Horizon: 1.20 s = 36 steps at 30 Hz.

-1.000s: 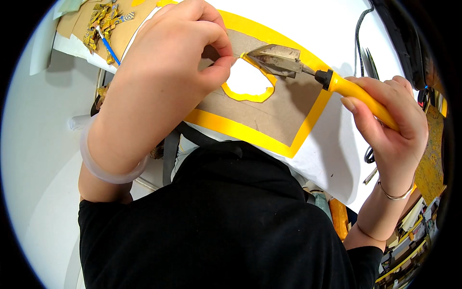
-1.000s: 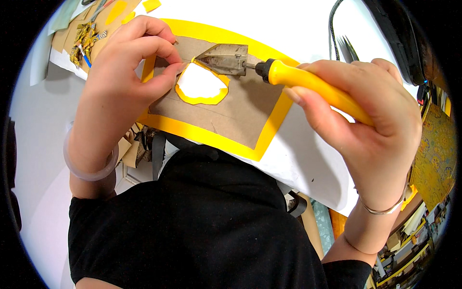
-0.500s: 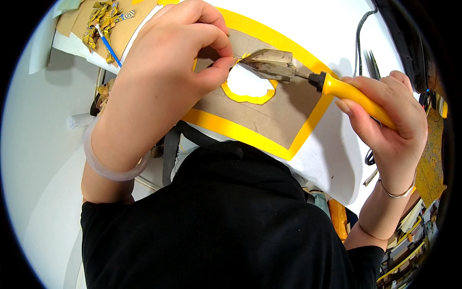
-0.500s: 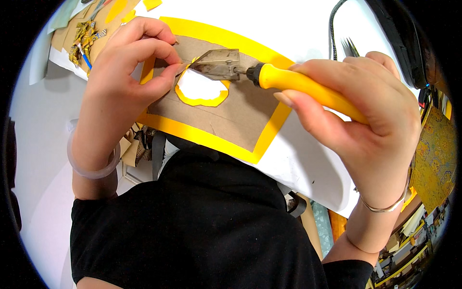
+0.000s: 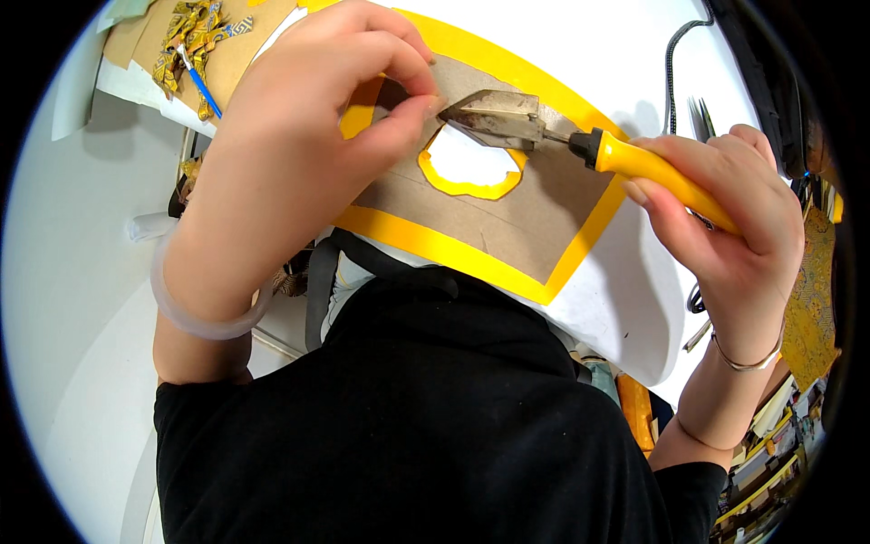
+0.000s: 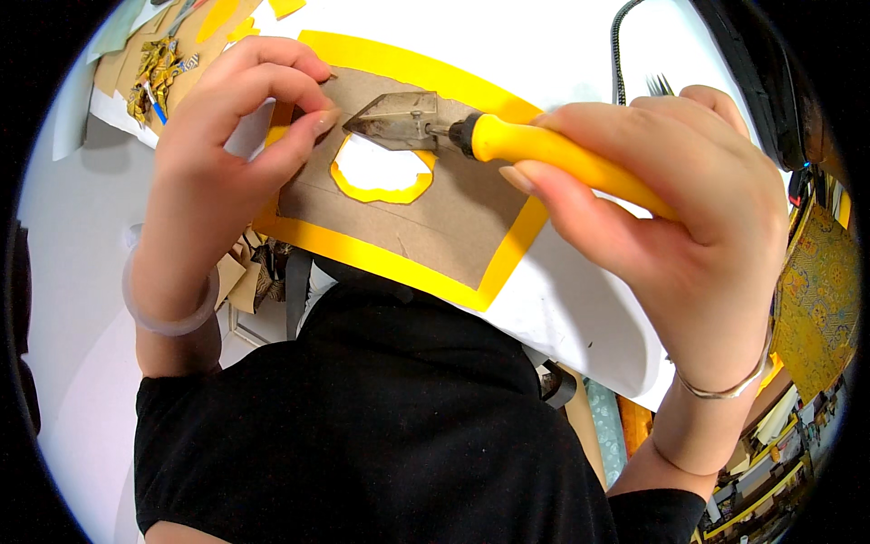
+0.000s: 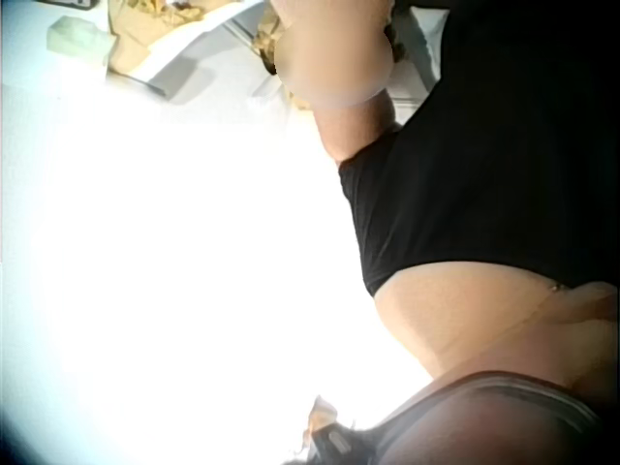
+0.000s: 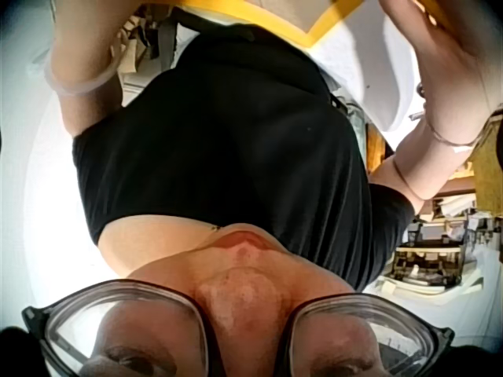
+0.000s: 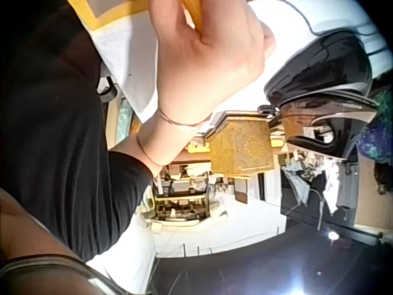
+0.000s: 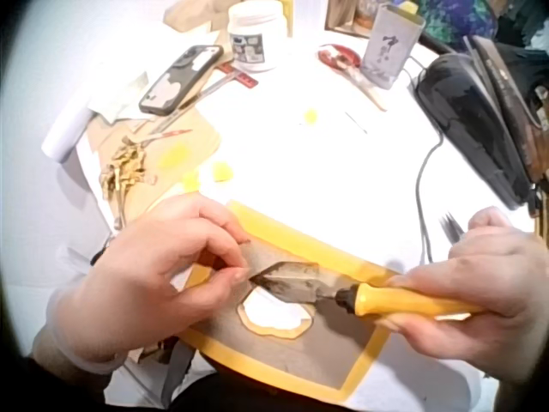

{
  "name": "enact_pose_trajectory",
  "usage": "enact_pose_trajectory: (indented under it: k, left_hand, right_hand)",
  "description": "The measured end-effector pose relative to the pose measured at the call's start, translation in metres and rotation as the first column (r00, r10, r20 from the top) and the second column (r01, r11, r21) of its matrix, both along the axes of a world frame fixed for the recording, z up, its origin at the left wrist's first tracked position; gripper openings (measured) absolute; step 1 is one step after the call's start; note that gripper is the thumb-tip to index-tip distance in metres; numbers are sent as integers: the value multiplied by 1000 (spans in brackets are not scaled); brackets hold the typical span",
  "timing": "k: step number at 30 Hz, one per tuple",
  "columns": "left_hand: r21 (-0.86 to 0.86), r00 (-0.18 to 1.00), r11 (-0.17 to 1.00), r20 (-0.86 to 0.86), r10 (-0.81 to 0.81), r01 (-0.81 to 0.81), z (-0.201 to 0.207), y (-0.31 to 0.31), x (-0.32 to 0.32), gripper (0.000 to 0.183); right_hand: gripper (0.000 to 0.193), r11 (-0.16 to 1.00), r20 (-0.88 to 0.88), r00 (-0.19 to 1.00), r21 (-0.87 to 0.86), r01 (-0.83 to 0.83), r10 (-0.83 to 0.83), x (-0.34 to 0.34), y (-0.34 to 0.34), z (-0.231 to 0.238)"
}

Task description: The person uses a heated soldering iron to carefully cut and refine a heart-shaped opening in a yellow paper or cardstock sheet. They repeatedly adjust the sheet and use the tool to smooth the edges of the cutout.

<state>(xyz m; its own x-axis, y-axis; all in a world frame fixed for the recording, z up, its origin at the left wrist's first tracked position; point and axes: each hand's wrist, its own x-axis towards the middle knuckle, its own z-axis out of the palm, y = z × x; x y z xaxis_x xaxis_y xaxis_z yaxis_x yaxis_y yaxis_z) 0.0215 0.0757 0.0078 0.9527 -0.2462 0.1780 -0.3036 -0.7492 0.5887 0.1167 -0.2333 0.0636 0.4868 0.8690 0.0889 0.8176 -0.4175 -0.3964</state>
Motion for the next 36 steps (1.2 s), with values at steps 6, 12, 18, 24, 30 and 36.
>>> enact_pose_trajectory:
  k: [6, 12, 18, 24, 30, 36]
  left_hand:
    - [-146, 990, 986, -125, 63, -81, 5, -12, -19, 22]
    - [28, 996, 996, -18, 85, -85, 2, -18, -19, 19]
    - [-11, 996, 996, 0, 92, -92, -1, -13, -17, 16]
    - [-20, 996, 997, 29, 79, -78, -3, -12, -16, 16]
    - [-12, 997, 998, 36, 65, -65, -7, -7, -18, 15]
    - [-36, 998, 998, 6, 58, -58, -11, -4, -20, 13]
  right_hand:
    - [24, 999, 30, 998, -9, 51, -51, 3, 3, 5]
    - [25, 997, 22, 997, -5, 80, -80, -1, -1, 10]
    - [26, 998, -7, 999, -41, 49, -49, -4, -5, 15]
    - [27, 1000, -8, 1000, -27, -4, 4, -3, -6, 15]
    - [29, 999, 10, 1000, -26, -21, 22, -4, -3, 12]
    - [30, 1000, -11, 1000, -10, -11, 11, -6, -2, 9]
